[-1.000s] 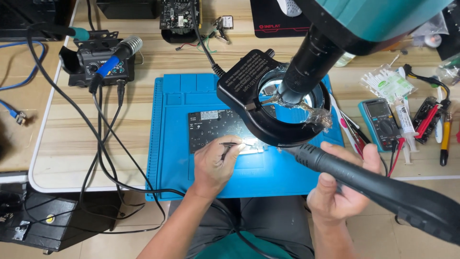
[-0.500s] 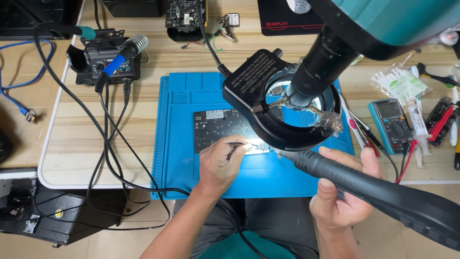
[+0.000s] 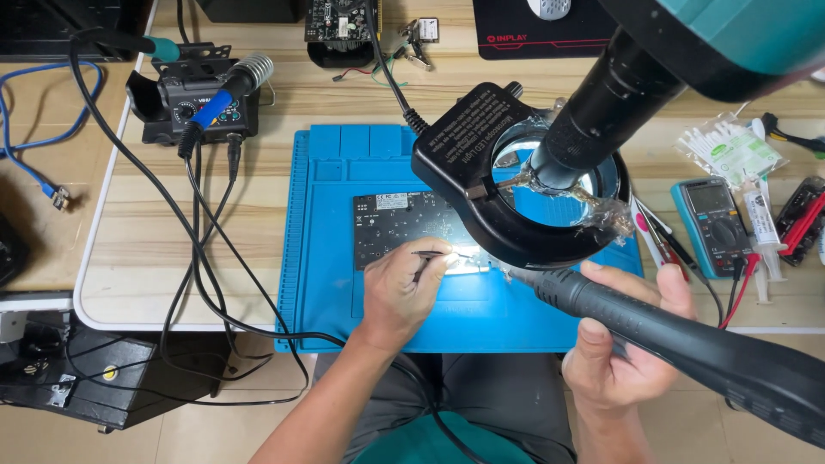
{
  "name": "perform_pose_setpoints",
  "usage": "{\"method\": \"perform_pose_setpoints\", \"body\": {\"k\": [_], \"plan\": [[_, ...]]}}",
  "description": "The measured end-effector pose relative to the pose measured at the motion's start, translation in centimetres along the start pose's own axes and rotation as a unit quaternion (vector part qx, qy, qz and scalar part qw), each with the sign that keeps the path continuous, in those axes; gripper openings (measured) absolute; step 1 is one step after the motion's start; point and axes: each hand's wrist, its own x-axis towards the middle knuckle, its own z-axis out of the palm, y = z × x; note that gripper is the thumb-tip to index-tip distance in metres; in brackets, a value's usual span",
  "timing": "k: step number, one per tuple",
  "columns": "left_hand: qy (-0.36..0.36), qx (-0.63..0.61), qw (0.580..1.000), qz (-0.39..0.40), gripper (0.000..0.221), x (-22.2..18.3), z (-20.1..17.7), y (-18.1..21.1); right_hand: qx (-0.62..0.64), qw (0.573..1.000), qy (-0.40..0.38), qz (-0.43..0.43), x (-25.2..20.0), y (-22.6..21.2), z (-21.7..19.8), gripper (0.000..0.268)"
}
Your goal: Soldering and desoldering components on a circuit board using a hot air gun and tweezers under a digital microscope.
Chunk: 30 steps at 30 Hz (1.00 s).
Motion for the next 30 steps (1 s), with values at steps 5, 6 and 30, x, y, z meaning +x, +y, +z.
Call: {"method": "perform_pose_setpoints", "body": {"k": [5, 6, 30], "plan": [[0.003, -0.005, 1.0, 0.007, 0.014, 0.03, 0.04, -0.08, 0.006, 1.0, 0.003, 0.002, -0.01, 0.07, 0.13, 0.074], [0.002, -0.004, 1.0, 0.006, 0.012, 0.05, 0.0, -0.06, 0.008, 1.0, 0.002, 0.003, -0.04, 0.09, 0.12, 0.074], [0.003, 0.008, 1.0, 0.023, 0.007, 0.54, -0.06, 0.43, 0.0, 1.0, -0.001, -0.011, 0.18, 0.51, 0.12, 0.074]]}}
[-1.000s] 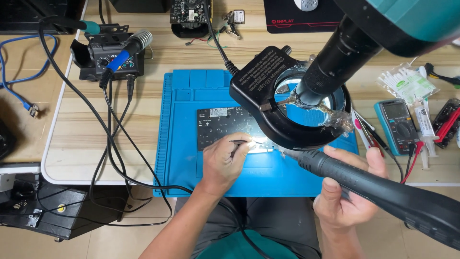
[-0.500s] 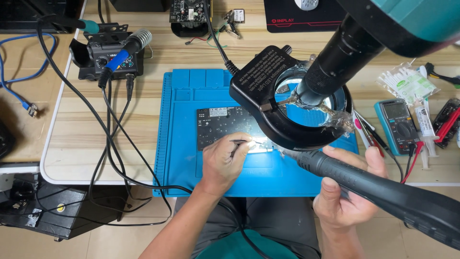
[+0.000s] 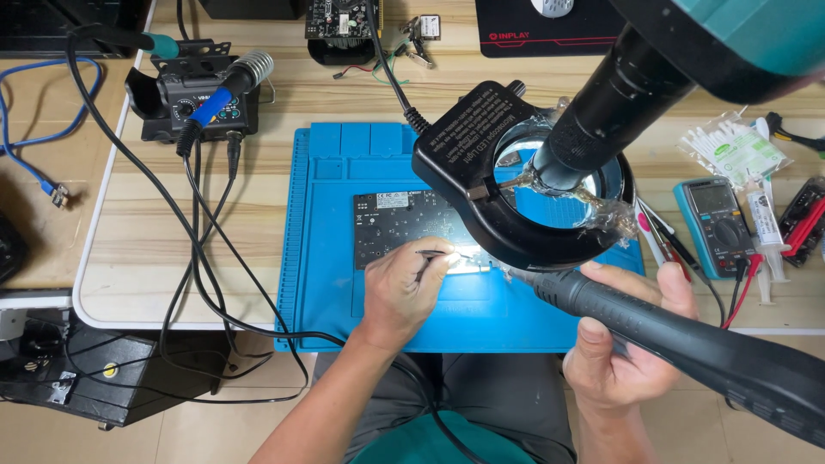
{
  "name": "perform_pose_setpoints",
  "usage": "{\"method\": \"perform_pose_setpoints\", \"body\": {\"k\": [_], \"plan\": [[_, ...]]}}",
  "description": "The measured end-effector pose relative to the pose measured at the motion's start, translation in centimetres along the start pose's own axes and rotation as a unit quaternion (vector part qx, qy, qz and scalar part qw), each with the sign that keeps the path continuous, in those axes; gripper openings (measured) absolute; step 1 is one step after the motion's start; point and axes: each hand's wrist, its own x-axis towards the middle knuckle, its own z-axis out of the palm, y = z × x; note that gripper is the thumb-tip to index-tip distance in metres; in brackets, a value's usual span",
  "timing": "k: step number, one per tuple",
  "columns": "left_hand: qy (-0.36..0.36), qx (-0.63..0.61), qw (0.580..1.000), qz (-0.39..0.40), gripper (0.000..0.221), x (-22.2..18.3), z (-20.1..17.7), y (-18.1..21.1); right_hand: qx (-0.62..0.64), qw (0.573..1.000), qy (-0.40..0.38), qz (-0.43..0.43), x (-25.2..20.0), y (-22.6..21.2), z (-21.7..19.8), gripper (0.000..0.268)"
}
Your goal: Soldering and desoldering components on a circuit board using a hot air gun and tweezers under a digital microscope.
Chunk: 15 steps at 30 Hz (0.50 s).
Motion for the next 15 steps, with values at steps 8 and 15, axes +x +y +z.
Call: {"method": "perform_pose_setpoints", "body": {"k": [8, 15], "plan": [[0.003, -0.001, 1.0, 0.0, 0.005, 0.03, 0.06, 0.04, -0.004, 1.0, 0.004, 0.001, 0.13, 0.0, 0.09, 0.074], [-0.003, 0.008, 1.0, -0.005, 0.005, -0.15, 0.1, -0.27, 0.01, 1.0, 0.005, 0.003, -0.11, 0.35, 0.18, 0.075]]}}
